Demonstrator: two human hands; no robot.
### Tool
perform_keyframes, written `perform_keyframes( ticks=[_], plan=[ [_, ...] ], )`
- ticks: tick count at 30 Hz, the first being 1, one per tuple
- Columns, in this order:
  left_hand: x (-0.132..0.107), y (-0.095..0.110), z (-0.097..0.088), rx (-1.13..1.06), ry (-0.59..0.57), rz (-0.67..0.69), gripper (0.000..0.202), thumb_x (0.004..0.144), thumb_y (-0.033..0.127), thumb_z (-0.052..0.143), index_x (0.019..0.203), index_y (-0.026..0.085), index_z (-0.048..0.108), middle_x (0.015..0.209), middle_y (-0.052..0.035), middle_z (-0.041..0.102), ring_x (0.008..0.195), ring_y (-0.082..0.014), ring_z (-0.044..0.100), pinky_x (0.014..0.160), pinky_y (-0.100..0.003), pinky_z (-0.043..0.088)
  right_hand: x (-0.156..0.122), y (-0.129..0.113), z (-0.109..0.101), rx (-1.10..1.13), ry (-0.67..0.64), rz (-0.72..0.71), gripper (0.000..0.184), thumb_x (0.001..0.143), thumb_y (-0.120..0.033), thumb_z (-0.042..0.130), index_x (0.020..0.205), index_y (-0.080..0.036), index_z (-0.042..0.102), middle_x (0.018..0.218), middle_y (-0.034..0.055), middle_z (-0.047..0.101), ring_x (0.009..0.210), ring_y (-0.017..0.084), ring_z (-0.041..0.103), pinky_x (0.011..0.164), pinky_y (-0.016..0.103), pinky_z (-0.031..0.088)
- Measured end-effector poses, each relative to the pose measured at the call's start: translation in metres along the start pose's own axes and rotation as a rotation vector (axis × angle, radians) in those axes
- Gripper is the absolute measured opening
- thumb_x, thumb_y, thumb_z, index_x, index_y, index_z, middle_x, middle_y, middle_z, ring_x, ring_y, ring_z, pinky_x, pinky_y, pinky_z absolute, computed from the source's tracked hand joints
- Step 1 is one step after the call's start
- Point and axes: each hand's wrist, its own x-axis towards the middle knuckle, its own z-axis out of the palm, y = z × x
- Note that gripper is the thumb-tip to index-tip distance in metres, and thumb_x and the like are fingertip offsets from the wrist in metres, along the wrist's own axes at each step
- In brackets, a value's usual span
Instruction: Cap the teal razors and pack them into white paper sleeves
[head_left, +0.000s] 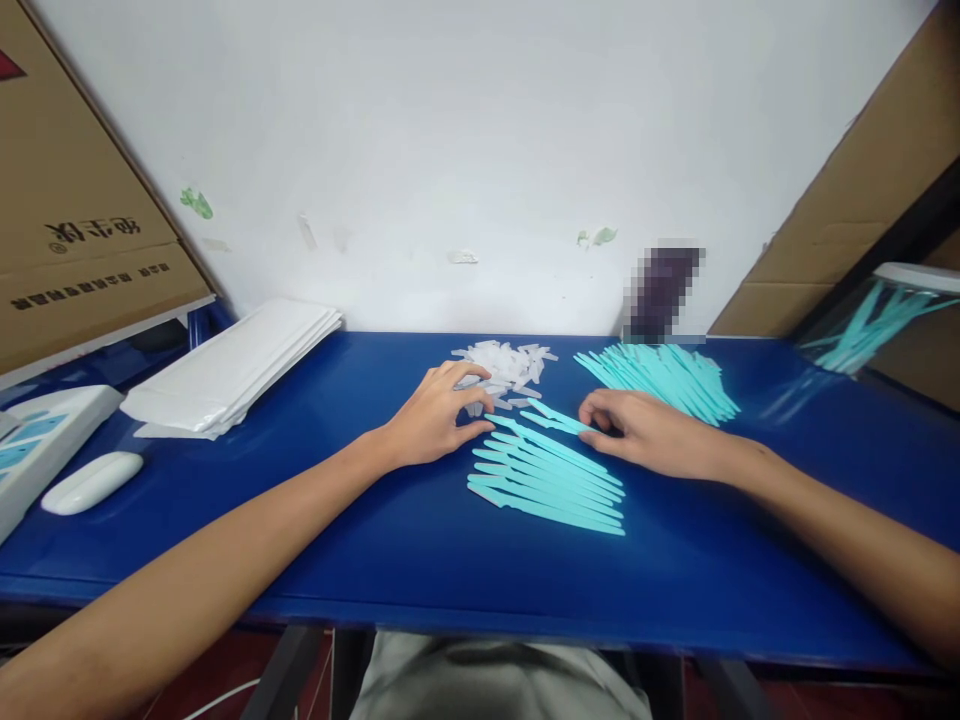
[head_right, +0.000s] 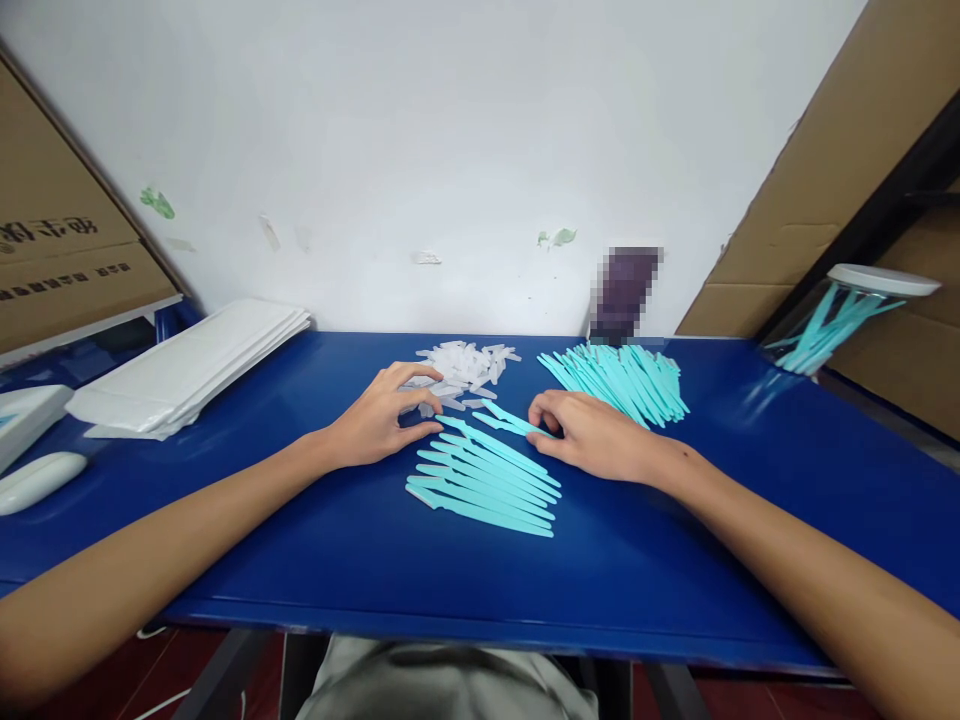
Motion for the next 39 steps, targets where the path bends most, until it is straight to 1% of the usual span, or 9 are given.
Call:
perform_keyframes(
  ticks=[3, 8, 16, 20, 25, 28, 32, 36, 39],
  plan=[
    [0.001, -0.002, 0.001, 0.004, 0.008, -0.013, 0.018, 0.095, 0.038, 0.06, 0.098, 0.023, 0.07, 0.136, -0.0088, 0.053, 0.127, -0.0291, 0.046, 0.105, -0.049, 0.037, -0.002, 0.002, -0.003, 0.028, -0.014, -0.008, 0.028, 0.094, -0.047, 0.048, 0.094, -0.022, 0.059, 0.082, 0.0039, 0.06, 0.069, 0.018, 0.054, 0.062, 0.03, 0.039],
    [0.004, -0.003, 0.003, 0.068, -0.01, 0.017, 0.022, 0.097, 0.036, 0.057, 0.096, 0.026, 0.076, 0.135, -0.0089, 0.053, 0.125, -0.03, 0.048, 0.102, -0.05, 0.038, -0.005, 0.004, -0.006, 0.034, -0.046, -0.011, 0.026, 0.092, -0.047, 0.05, 0.089, -0.022, 0.058, 0.083, 0.0038, 0.061, 0.072, 0.019, 0.055, 0.064, 0.03, 0.04],
    [0.007, 0.001, 0.001, 0.084, -0.078, 0.097, 0.027, 0.1, 0.035, 0.051, 0.108, 0.027, 0.075, 0.132, -0.0092, 0.056, 0.126, -0.0286, 0.048, 0.104, -0.048, 0.037, -0.007, -0.001, -0.011, 0.042, -0.128, 0.008, 0.027, 0.093, -0.042, 0.046, 0.074, -0.023, 0.045, 0.07, 0.0012, 0.054, 0.06, 0.016, 0.044, 0.056, 0.03, 0.033],
    [0.005, 0.002, 0.0, 0.045, -0.093, 0.107, 0.025, 0.1, 0.035, 0.052, 0.103, 0.026, 0.075, 0.132, -0.0088, 0.057, 0.125, -0.0284, 0.048, 0.103, -0.046, 0.037, -0.008, -0.001, -0.011, 0.024, -0.06, 0.0, 0.027, 0.096, -0.044, 0.044, 0.081, -0.023, 0.049, 0.071, 0.0022, 0.058, 0.061, 0.017, 0.047, 0.057, 0.03, 0.034],
    [0.005, 0.003, 0.002, 0.038, -0.092, 0.113, 0.024, 0.101, 0.033, 0.049, 0.098, 0.024, 0.072, 0.131, -0.0081, 0.057, 0.125, -0.0268, 0.048, 0.102, -0.044, 0.037, -0.006, -0.001, -0.011, 0.088, 0.094, -0.009, 0.029, 0.099, -0.05, 0.04, 0.094, -0.023, 0.05, 0.081, 0.0044, 0.07, 0.07, 0.02, 0.061, 0.062, 0.03, 0.041],
    [0.006, 0.004, 0.001, 0.004, -0.1, 0.11, 0.026, 0.103, 0.031, 0.044, 0.097, 0.022, 0.068, 0.131, -0.0084, 0.055, 0.123, -0.0253, 0.049, 0.103, -0.043, 0.037, -0.004, -0.003, -0.011, 0.171, 0.156, -0.016, 0.026, 0.098, -0.048, 0.043, 0.095, -0.023, 0.048, 0.084, 0.0052, 0.074, 0.077, 0.021, 0.068, 0.066, 0.03, 0.046],
    [0.005, 0.008, -0.001, -0.104, -0.135, 0.05, 0.027, 0.104, 0.032, 0.039, 0.098, 0.021, 0.063, 0.134, -0.0097, 0.051, 0.125, -0.0255, 0.045, 0.105, -0.045, 0.038, -0.002, -0.003, -0.007, 0.212, 0.198, -0.013, 0.022, 0.097, -0.044, 0.047, 0.097, -0.022, 0.05, 0.083, 0.005, 0.076, 0.078, 0.021, 0.073, 0.07, 0.03, 0.051],
    [0.003, 0.011, 0.0, -0.149, -0.17, -0.005, 0.027, 0.104, 0.035, 0.038, 0.098, 0.021, 0.061, 0.137, -0.0108, 0.047, 0.131, -0.0267, 0.04, 0.107, -0.048, 0.037, 0.0, 0.0, -0.001, 0.256, 0.212, 0.023, 0.034, 0.096, -0.044, 0.05, 0.118, -0.019, 0.058, 0.09, 0.0071, 0.078, 0.08, 0.021, 0.075, 0.07, 0.031, 0.057],
    [0.003, 0.011, 0.002, -0.125, -0.161, -0.027, 0.028, 0.103, 0.039, 0.041, 0.1, 0.021, 0.062, 0.137, -0.0113, 0.046, 0.131, -0.0283, 0.039, 0.107, -0.05, 0.037, 0.002, 0.001, 0.003, 0.254, 0.247, 0.046, 0.039, 0.096, -0.046, 0.05, 0.117, -0.016, 0.064, 0.085, 0.0072, 0.078, 0.077, 0.021, 0.075, 0.071, 0.031, 0.058]
  ],
)
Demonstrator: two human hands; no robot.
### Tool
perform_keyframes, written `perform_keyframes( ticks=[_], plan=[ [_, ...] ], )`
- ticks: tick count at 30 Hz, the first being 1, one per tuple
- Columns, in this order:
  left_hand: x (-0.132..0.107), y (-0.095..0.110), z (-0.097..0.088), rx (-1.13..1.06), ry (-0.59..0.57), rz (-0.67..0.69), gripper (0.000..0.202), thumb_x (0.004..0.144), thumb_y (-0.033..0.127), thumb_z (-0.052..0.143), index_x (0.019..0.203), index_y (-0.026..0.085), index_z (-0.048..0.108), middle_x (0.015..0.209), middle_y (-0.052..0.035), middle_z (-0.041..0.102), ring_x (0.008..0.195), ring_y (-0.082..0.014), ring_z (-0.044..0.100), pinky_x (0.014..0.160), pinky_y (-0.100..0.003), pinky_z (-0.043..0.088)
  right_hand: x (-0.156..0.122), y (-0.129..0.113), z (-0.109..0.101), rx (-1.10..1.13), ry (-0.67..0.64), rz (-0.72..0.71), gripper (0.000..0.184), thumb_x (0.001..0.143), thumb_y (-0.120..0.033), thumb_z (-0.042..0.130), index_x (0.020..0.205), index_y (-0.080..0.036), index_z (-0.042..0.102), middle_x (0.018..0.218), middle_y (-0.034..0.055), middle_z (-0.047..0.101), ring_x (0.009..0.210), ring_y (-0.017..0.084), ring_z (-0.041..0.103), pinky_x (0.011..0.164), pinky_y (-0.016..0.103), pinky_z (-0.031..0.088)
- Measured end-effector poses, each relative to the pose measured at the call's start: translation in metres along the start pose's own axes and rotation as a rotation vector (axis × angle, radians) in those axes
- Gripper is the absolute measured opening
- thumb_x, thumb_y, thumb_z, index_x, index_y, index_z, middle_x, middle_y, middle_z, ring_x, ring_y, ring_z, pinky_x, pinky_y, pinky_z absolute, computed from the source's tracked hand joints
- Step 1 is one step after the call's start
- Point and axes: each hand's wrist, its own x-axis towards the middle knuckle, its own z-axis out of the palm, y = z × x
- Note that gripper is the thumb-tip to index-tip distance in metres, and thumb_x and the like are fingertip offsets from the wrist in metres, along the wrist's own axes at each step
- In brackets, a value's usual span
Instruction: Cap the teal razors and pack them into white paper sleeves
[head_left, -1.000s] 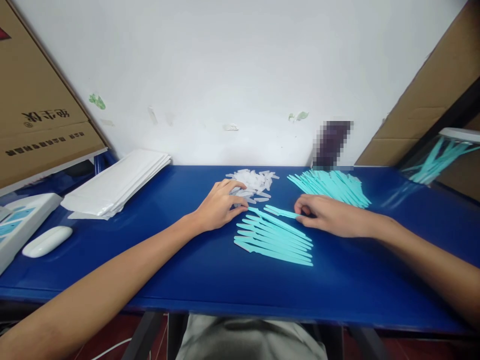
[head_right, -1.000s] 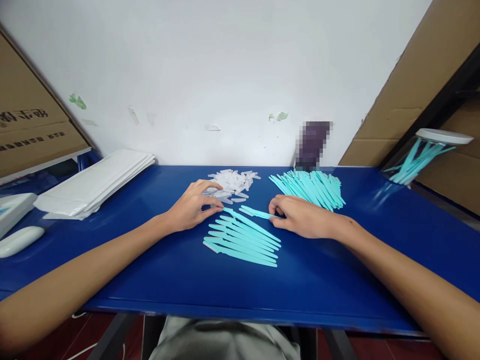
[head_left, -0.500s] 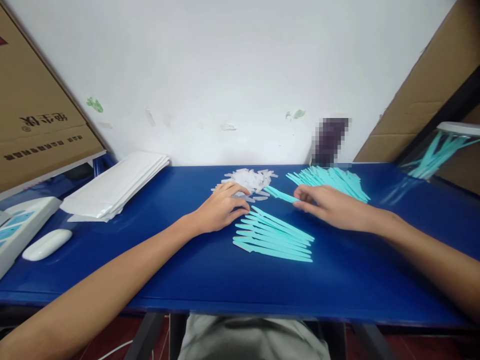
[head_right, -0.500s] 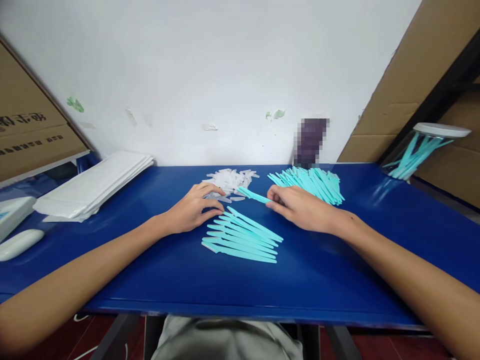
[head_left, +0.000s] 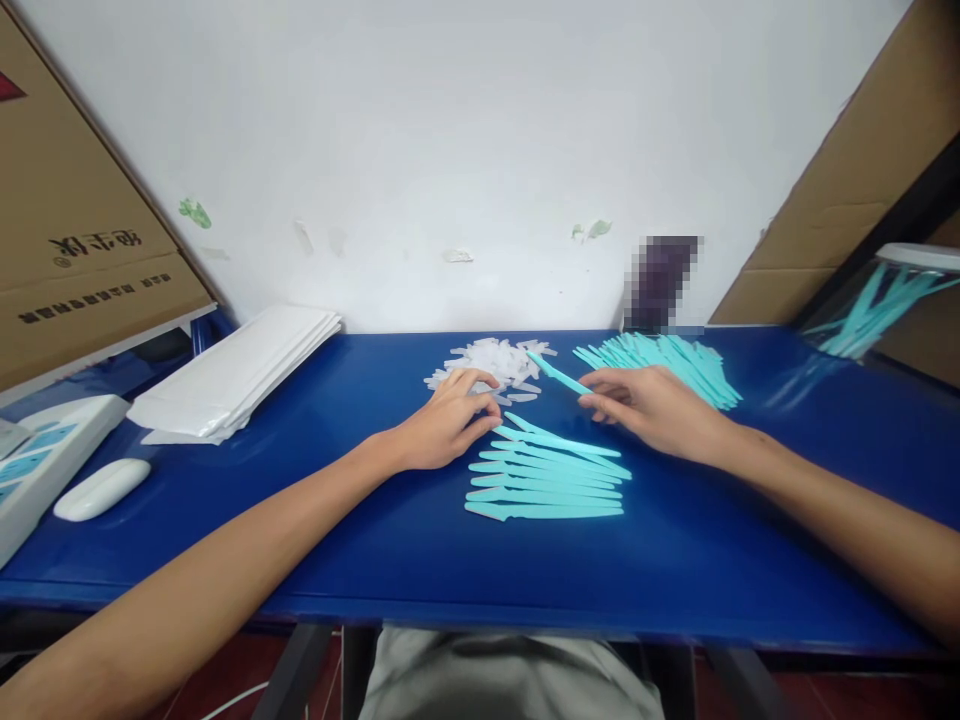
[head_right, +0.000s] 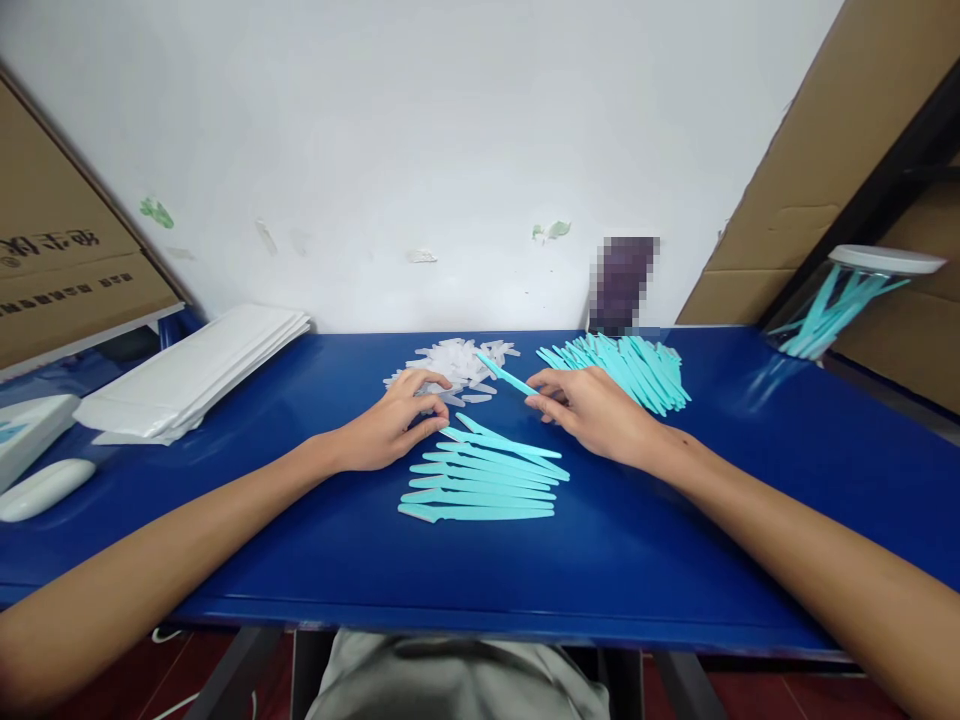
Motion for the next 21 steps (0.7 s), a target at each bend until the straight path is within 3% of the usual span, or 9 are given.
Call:
perform_keyframes(
  ticks=[6, 11, 15, 21],
  plan=[
    [-0.003, -0.011, -0.006, 0.173, 0.163, -0.026, 0.029, 0.102, 0.034, 0.041, 0.118, 0.022, 0.062, 0.135, -0.0129, 0.046, 0.124, -0.0291, 0.043, 0.103, -0.05, 0.039, -0.001, -0.005, 0.002, -0.005, 0.028, -0.047, 0.033, 0.095, -0.042, 0.052, 0.109, -0.016, 0.067, 0.076, 0.0055, 0.076, 0.067, 0.02, 0.073, 0.065, 0.03, 0.058],
    [-0.01, -0.026, -0.021, 0.376, 0.022, 0.105, 0.037, 0.099, 0.017, 0.04, 0.125, 0.027, 0.064, 0.141, -0.0137, 0.045, 0.13, -0.0321, 0.04, 0.1, -0.051, 0.038, -0.001, -0.006, 0.009, -0.013, 0.194, -0.103, 0.029, 0.092, -0.044, 0.059, 0.099, -0.019, 0.072, 0.078, 0.0048, 0.076, 0.06, 0.019, 0.068, 0.056, 0.03, 0.054],
    [-0.012, -0.03, -0.026, 0.438, -0.014, 0.113, 0.043, 0.098, 0.01, 0.039, 0.126, 0.027, 0.066, 0.141, -0.0141, 0.047, 0.13, -0.033, 0.04, 0.099, -0.05, 0.037, -0.002, -0.002, 0.014, 0.036, 0.379, -0.154, 0.027, 0.091, -0.044, 0.061, 0.099, -0.02, 0.073, 0.083, 0.0053, 0.076, 0.062, 0.019, 0.068, 0.057, 0.032, 0.053],
    [-0.01, -0.03, -0.026, 0.366, -0.028, 0.114, 0.034, 0.103, 0.022, 0.04, 0.119, 0.025, 0.07, 0.123, -0.0101, 0.061, 0.113, -0.0265, 0.05, 0.093, -0.041, 0.038, -0.002, -0.002, 0.014, -0.053, 0.241, -0.221, 0.029, 0.096, -0.041, 0.053, 0.103, -0.021, 0.072, 0.097, 0.0061, 0.077, 0.077, 0.02, 0.07, 0.059, 0.03, 0.052]
  ],
)
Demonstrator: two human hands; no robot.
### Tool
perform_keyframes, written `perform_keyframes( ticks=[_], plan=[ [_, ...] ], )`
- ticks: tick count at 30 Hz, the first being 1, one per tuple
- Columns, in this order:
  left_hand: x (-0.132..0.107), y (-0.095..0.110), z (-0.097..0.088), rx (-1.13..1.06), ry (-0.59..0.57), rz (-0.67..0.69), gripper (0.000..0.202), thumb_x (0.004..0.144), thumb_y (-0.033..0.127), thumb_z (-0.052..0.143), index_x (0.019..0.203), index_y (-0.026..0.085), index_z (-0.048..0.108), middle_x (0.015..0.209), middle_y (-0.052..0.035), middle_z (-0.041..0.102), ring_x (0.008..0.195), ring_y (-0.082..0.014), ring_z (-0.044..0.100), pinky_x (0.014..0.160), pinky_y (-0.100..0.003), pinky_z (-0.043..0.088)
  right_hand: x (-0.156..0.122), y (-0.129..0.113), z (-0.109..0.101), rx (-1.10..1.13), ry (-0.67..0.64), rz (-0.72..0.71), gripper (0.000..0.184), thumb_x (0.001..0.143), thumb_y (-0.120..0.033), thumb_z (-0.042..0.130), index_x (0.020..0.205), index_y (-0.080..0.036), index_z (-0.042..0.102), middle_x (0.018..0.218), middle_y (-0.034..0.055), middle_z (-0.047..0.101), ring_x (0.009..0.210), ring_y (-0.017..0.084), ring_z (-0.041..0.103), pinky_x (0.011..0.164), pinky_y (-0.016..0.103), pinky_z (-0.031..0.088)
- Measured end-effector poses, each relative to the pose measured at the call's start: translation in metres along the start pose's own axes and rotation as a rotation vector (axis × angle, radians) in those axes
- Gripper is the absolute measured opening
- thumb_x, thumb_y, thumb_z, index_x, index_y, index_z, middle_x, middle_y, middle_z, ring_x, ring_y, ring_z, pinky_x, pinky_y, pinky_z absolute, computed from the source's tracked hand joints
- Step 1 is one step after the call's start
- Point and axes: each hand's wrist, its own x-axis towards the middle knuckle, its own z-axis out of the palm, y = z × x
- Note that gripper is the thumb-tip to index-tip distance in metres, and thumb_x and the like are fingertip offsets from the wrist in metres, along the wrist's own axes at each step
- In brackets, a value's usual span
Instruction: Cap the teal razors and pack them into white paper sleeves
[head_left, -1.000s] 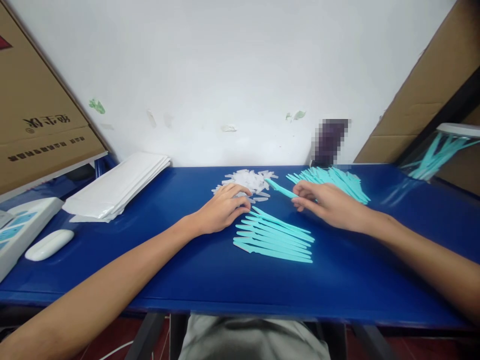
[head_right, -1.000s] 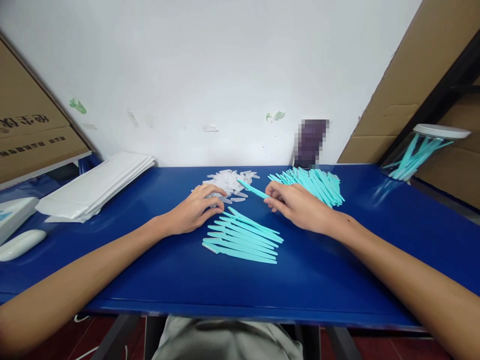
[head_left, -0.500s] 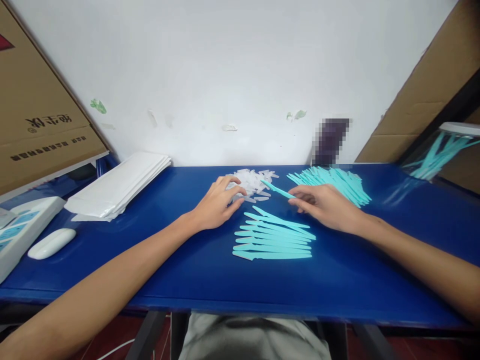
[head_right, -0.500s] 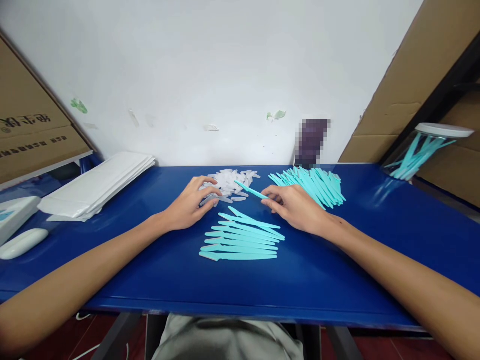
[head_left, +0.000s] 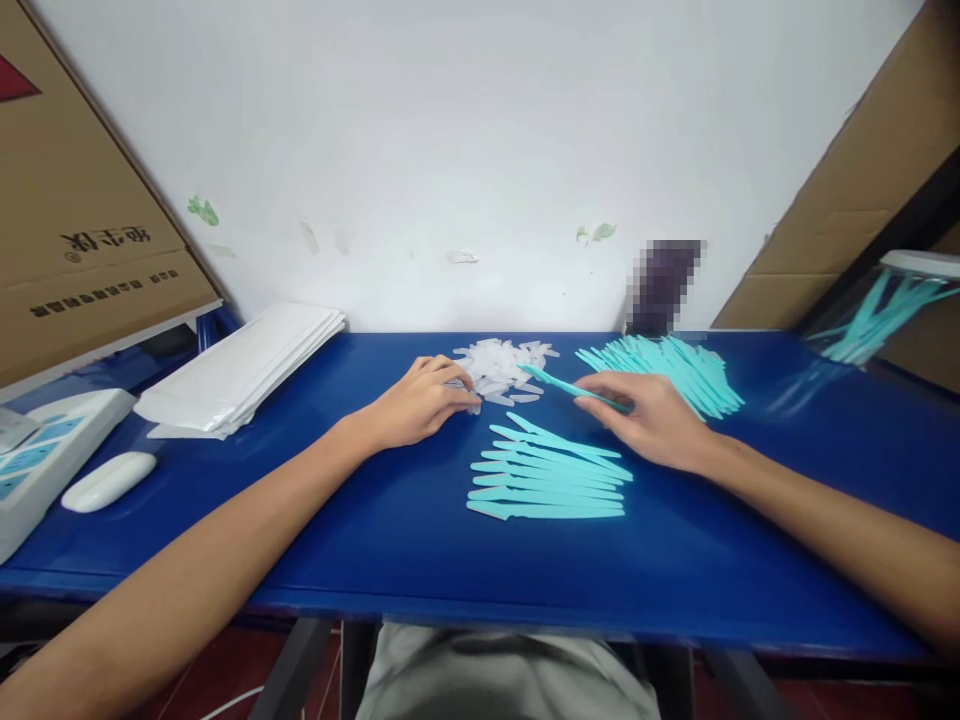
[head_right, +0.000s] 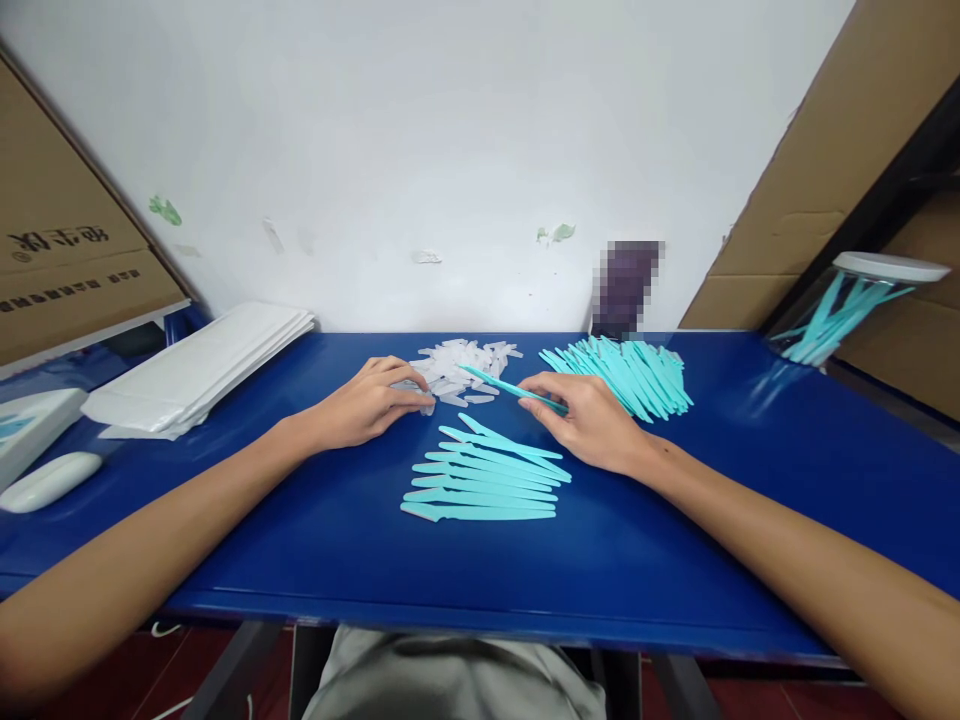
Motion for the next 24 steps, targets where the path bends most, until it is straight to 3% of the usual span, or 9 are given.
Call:
perform_keyframes(
  ticks=[3, 8, 12, 16, 21, 24],
  plan=[
    [0.001, 0.003, 0.001, -0.021, 0.01, 0.027, 0.032, 0.103, 0.025, 0.042, 0.116, 0.025, 0.071, 0.122, -0.0087, 0.063, 0.115, -0.0263, 0.05, 0.095, -0.041, 0.035, 0.001, 0.0, 0.0, -0.064, -0.024, 0.028, 0.03, 0.097, -0.043, 0.05, 0.102, -0.021, 0.071, 0.097, 0.0064, 0.076, 0.08, 0.022, 0.069, 0.062, 0.031, 0.05],
    [0.005, 0.012, 0.002, -0.094, 0.004, 0.058, 0.028, 0.104, 0.031, 0.046, 0.113, 0.024, 0.072, 0.118, -0.0052, 0.068, 0.112, -0.0223, 0.055, 0.094, -0.037, 0.035, -0.001, 0.002, 0.001, -0.228, -0.026, 0.043, 0.03, 0.096, -0.046, 0.049, 0.093, -0.023, 0.069, 0.08, 0.0035, 0.073, 0.072, 0.022, 0.06, 0.08, 0.04, 0.045],
    [0.006, 0.015, -0.001, -0.098, -0.026, 0.081, 0.026, 0.103, 0.026, 0.048, 0.113, 0.021, 0.071, 0.111, -0.0051, 0.072, 0.104, -0.0196, 0.063, 0.088, -0.033, 0.039, -0.002, 0.001, 0.002, -0.202, -0.018, 0.084, 0.027, 0.093, -0.044, 0.051, 0.094, -0.022, 0.067, 0.072, 0.0031, 0.069, 0.072, 0.021, 0.059, 0.068, 0.033, 0.044],
    [0.003, 0.012, -0.007, -0.101, -0.036, 0.083, 0.024, 0.101, 0.023, 0.051, 0.114, 0.021, 0.071, 0.107, -0.0061, 0.072, 0.099, -0.0199, 0.067, 0.085, -0.031, 0.045, -0.002, -0.001, 0.0, -0.142, -0.03, 0.144, 0.028, 0.092, -0.044, 0.051, 0.096, -0.021, 0.066, 0.063, -0.0005, 0.064, 0.054, 0.016, 0.052, 0.054, 0.029, 0.038],
    [-0.002, 0.009, -0.012, -0.101, -0.055, 0.074, 0.026, 0.099, 0.02, 0.051, 0.118, 0.019, 0.068, 0.108, -0.0076, 0.073, 0.098, -0.0211, 0.069, 0.084, -0.031, 0.05, -0.002, -0.002, 0.0, -0.122, -0.021, 0.155, 0.028, 0.092, -0.044, 0.051, 0.095, -0.021, 0.066, 0.058, -0.0029, 0.06, 0.048, 0.014, 0.047, 0.054, 0.029, 0.037],
    [-0.004, 0.008, -0.013, -0.102, -0.023, 0.064, 0.035, 0.096, 0.017, 0.052, 0.129, 0.018, 0.062, 0.118, -0.0099, 0.069, 0.101, -0.0219, 0.068, 0.086, -0.032, 0.052, -0.001, -0.003, 0.0, -0.146, -0.029, 0.183, 0.028, 0.092, -0.045, 0.05, 0.095, -0.021, 0.065, 0.058, -0.0028, 0.061, 0.047, 0.014, 0.046, 0.052, 0.029, 0.036]
  ],
)
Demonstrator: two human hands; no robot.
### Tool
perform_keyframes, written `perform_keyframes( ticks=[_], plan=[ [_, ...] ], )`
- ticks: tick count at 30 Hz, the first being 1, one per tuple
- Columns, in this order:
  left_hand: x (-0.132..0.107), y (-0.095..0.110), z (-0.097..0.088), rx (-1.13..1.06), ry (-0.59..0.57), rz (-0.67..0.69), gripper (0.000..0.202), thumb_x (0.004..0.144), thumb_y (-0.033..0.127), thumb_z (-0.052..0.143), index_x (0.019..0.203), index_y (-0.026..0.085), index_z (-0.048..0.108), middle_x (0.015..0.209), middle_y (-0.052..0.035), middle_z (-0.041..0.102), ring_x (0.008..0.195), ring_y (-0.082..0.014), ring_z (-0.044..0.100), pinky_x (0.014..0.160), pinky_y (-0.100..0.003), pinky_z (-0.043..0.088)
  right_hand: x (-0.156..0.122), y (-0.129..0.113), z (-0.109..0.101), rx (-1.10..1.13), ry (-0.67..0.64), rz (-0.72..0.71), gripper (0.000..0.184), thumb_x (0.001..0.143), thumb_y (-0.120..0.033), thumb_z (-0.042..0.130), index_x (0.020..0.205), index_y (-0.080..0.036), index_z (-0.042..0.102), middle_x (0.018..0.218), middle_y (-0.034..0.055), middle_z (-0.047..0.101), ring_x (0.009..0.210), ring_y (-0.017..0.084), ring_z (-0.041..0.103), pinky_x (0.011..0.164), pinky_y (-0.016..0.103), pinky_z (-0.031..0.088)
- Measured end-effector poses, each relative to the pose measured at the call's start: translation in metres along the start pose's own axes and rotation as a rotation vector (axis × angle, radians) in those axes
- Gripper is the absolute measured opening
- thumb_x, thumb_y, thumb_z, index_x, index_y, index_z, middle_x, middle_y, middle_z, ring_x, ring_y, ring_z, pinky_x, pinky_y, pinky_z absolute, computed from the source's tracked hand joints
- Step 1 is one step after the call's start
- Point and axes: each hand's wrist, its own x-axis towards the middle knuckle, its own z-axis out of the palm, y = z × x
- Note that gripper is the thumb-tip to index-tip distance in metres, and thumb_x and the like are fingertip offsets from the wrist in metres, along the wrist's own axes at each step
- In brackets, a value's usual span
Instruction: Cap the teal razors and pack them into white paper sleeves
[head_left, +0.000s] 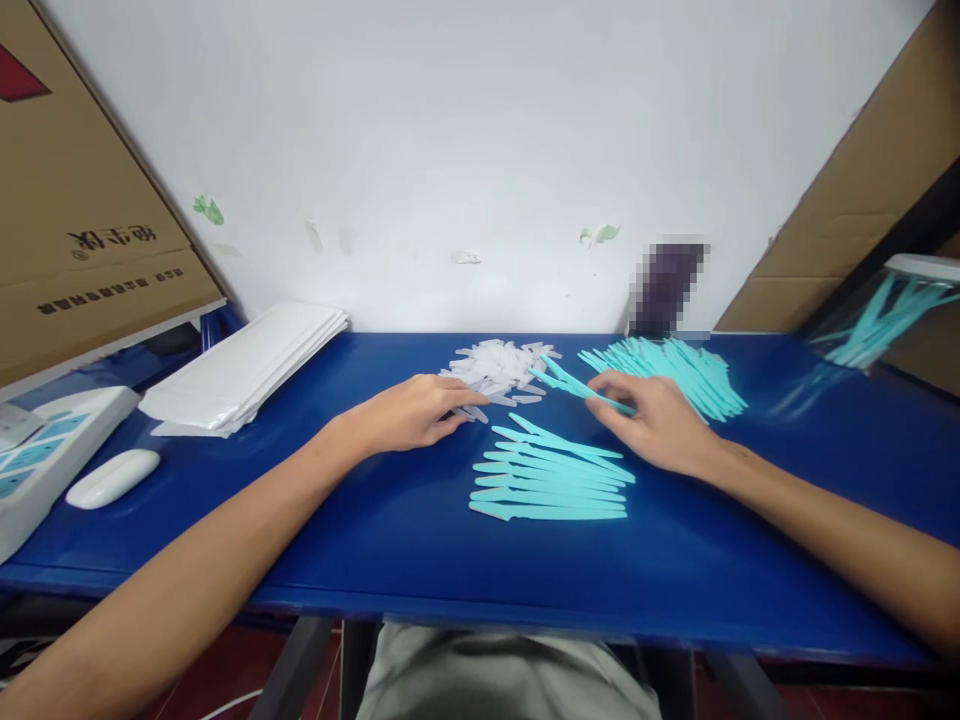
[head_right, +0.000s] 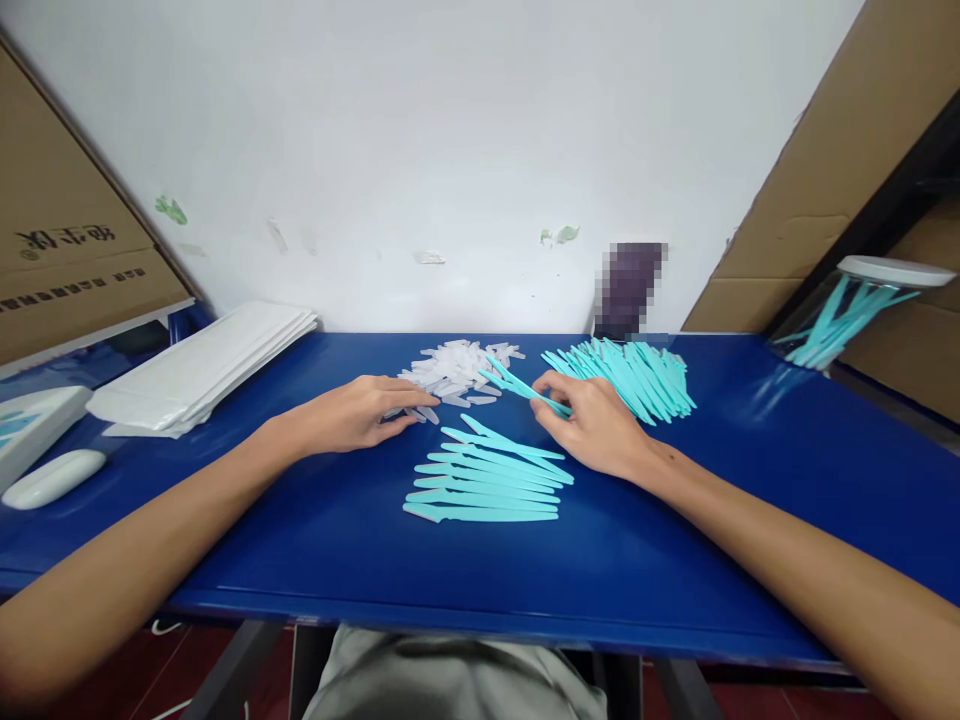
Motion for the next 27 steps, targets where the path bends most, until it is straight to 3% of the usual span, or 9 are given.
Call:
perform_keyframes(
  ticks=[5, 10, 15, 18, 21, 27],
  plan=[
    [-0.0013, 0.0001, 0.0013, -0.058, 0.034, -0.004, 0.043, 0.092, 0.009, 0.05, 0.132, 0.021, 0.06, 0.117, -0.0086, 0.068, 0.095, -0.0183, 0.067, 0.084, -0.029, 0.052, 0.0021, 0.002, -0.0016, -0.095, 0.031, -0.023, 0.029, 0.093, -0.045, 0.048, 0.093, -0.022, 0.066, 0.072, 0.002, 0.07, 0.065, 0.02, 0.06, 0.07, 0.033, 0.042],
    [0.0008, 0.0033, 0.0037, -0.172, 0.09, -0.035, 0.044, 0.091, 0.008, 0.049, 0.13, 0.021, 0.061, 0.112, -0.007, 0.068, 0.093, -0.0168, 0.065, 0.084, -0.03, 0.05, 0.0026, 0.0033, -0.0007, -0.108, 0.009, -0.026, 0.03, 0.094, -0.045, 0.046, 0.091, -0.022, 0.065, 0.072, 0.0011, 0.071, 0.062, 0.019, 0.056, 0.087, 0.042, 0.039],
    [0.004, 0.0048, 0.0077, -0.233, 0.224, -0.158, 0.024, 0.094, 0.019, 0.053, 0.107, 0.021, 0.074, 0.133, -0.0099, 0.059, 0.091, -0.0168, 0.065, 0.08, -0.033, 0.053, 0.0023, 0.0012, -0.0006, -0.113, 0.029, -0.025, 0.027, 0.092, -0.042, 0.049, 0.087, -0.022, 0.066, 0.063, 0.0011, 0.068, 0.064, 0.022, 0.056, 0.077, 0.038, 0.042],
    [0.0042, 0.0029, 0.0087, -0.198, 0.243, -0.184, 0.02, 0.095, 0.028, 0.057, 0.101, 0.021, 0.075, 0.13, -0.0091, 0.061, 0.102, -0.0206, 0.064, 0.089, -0.038, 0.052, 0.0026, 0.0003, -0.0014, -0.093, 0.012, -0.027, 0.025, 0.091, -0.04, 0.05, 0.087, -0.022, 0.067, 0.065, 0.0019, 0.069, 0.065, 0.022, 0.06, 0.065, 0.033, 0.041],
    [0.0031, 0.0021, 0.0082, -0.156, 0.161, -0.127, 0.022, 0.098, 0.031, 0.055, 0.107, 0.021, 0.073, 0.122, -0.0089, 0.066, 0.114, -0.0235, 0.058, 0.096, -0.041, 0.049, 0.0029, -0.0005, -0.0021, -0.057, 0.001, -0.006, 0.023, 0.089, -0.039, 0.051, 0.088, -0.022, 0.067, 0.065, 0.001, 0.069, 0.06, 0.02, 0.06, 0.058, 0.03, 0.039],
    [0.001, 0.0088, -0.0002, -0.197, -0.024, -0.067, 0.015, 0.093, 0.025, 0.057, 0.096, 0.019, 0.071, 0.135, -0.0089, 0.062, 0.116, -0.0228, 0.062, 0.098, -0.037, 0.048, 0.0018, -0.0015, -0.0033, 0.011, -0.002, 0.051, 0.025, 0.089, -0.042, 0.051, 0.09, -0.021, 0.064, 0.053, -0.0035, 0.06, 0.047, 0.015, 0.046, 0.053, 0.029, 0.036]
  ],
)
